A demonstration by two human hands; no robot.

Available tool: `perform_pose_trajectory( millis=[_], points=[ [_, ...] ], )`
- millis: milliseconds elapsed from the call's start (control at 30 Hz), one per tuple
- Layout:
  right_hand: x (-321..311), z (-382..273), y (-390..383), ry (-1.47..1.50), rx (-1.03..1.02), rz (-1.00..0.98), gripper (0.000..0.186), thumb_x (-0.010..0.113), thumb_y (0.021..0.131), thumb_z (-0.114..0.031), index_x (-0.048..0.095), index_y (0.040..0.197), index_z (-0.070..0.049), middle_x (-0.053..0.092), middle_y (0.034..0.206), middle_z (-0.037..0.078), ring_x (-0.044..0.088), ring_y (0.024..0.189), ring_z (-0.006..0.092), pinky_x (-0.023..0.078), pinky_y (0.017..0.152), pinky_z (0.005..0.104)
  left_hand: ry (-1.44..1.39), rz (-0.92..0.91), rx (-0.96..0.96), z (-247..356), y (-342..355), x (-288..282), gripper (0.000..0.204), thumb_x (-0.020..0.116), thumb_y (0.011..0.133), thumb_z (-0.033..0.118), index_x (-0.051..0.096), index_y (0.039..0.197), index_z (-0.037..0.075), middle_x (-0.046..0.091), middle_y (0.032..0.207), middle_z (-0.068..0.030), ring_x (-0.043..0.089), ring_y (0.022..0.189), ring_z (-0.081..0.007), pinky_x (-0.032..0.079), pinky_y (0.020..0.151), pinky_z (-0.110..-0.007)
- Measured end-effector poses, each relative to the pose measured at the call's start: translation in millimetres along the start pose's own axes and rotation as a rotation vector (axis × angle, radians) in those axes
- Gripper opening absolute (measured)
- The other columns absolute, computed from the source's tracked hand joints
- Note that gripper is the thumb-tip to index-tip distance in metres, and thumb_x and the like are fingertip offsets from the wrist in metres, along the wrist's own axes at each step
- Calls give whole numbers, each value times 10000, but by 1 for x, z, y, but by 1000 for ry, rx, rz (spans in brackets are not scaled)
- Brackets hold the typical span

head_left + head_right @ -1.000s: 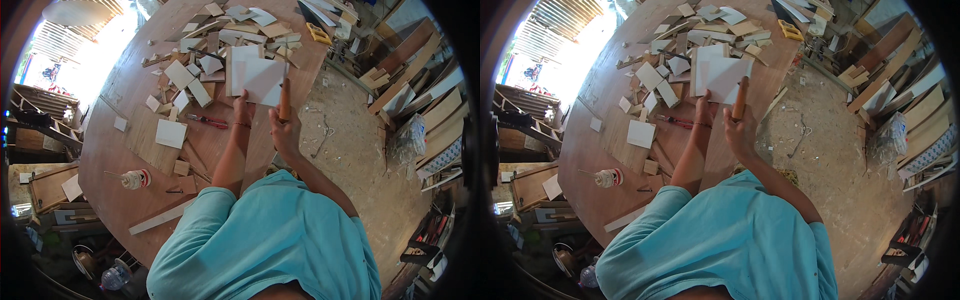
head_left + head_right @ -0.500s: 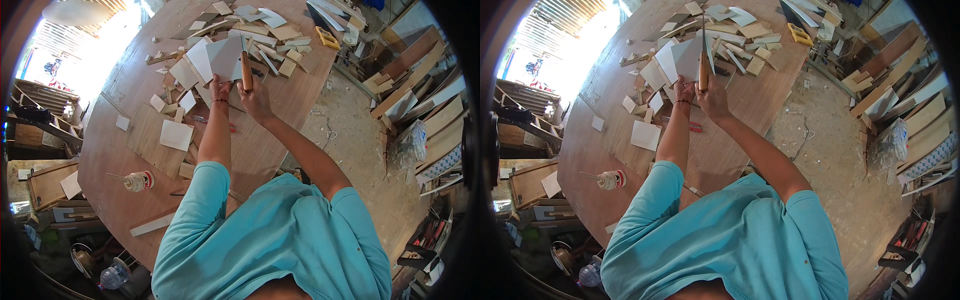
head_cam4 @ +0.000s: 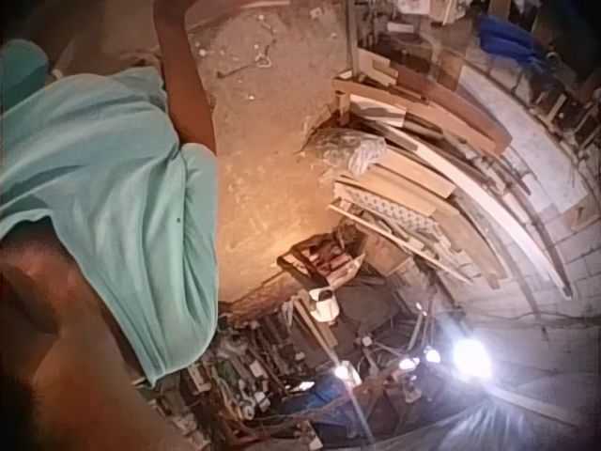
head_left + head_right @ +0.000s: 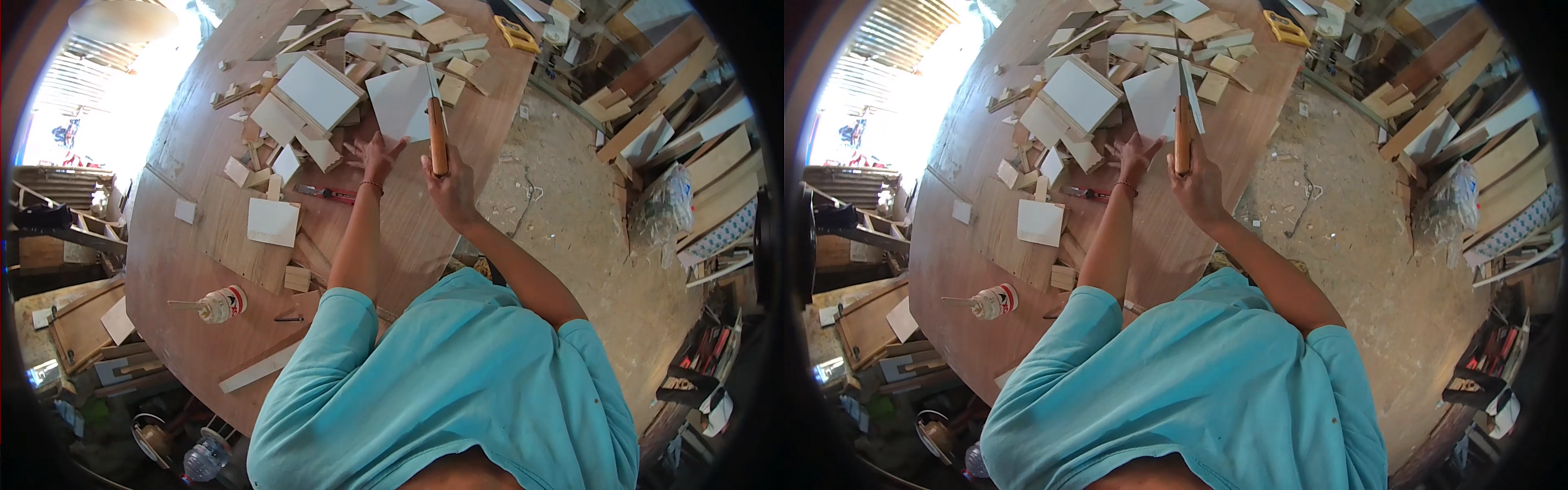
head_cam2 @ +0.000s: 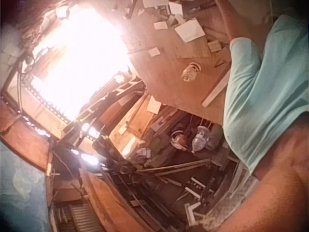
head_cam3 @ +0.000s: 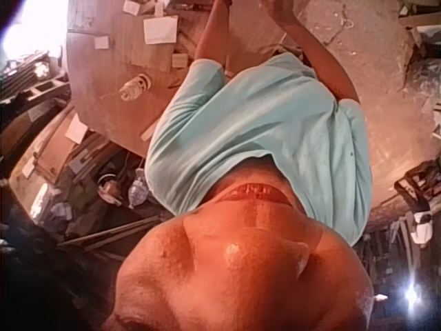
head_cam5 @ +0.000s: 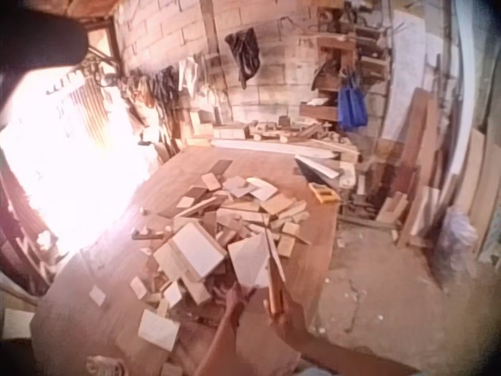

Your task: Hand sawing small pieces of wood on a workbench.

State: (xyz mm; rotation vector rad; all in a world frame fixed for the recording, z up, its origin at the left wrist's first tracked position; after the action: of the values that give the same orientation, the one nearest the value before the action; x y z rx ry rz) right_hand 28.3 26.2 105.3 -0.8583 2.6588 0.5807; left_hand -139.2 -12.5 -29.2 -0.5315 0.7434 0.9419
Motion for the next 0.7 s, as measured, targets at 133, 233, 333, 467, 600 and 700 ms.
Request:
perform_pose_trajectory(
  millis=[133,233,333,467,600,700],
  points=[
    [-11,11,-18,-2,20,40,296,576,815,-112,447,1044,24,548,659,176,573,558,329,435,470,372,120,-250,56,11,-6,-3,648,625,646,615,588,1030,94,452,1160,-295,132,1216,-521,58,914,-699],
    [-15,21,-27,-14,57,62,283,576,816,-116,451,1028,23,546,649,177,571,545,327,433,465,371,162,-230,8,20,-25,0,624,637,639,609,613,997,98,406,1201,-258,153,1230,-484,74,940,-672],
    [-20,23,-38,-43,-6,111,270,578,819,-126,457,1008,24,537,619,175,568,533,327,429,458,370,167,-250,-44,33,-40,4,631,652,623,604,615,1026,119,312,1257,-239,162,1245,-452,65,949,-673],
    [-40,16,-49,-53,112,82,266,581,818,-133,462,1003,16,539,615,175,562,530,340,429,459,377,114,-326,-109,35,-48,10,607,663,622,588,621,1026,137,221,1344,-215,114,1285,-424,59,967,-663],
    [-44,22,-53,-63,84,143,246,583,820,-153,472,976,0,548,630,178,556,530,354,426,459,384,129,-204,205,41,-45,12,595,648,657,568,609,1041,115,151,1437,-135,43,1320,-401,36,988,-639],
    [-49,24,-55,-94,38,195,230,583,824,-173,482,939,-2,542,629,180,554,531,357,425,461,379,100,-374,275,39,-41,21,611,642,679,545,588,1098,102,136,1467,-44,5,1341,-357,41,1012,-608]
  ],
)
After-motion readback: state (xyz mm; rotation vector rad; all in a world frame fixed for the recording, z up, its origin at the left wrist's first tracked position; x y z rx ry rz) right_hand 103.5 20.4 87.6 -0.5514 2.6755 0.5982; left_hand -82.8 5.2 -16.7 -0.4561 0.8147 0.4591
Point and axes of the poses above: each hand's wrist, its own y-axis towards the middle knuckle, its own x-axis out of the palm, z = x × y, the point moved 2 cm from there along y, towards the middle knuckle
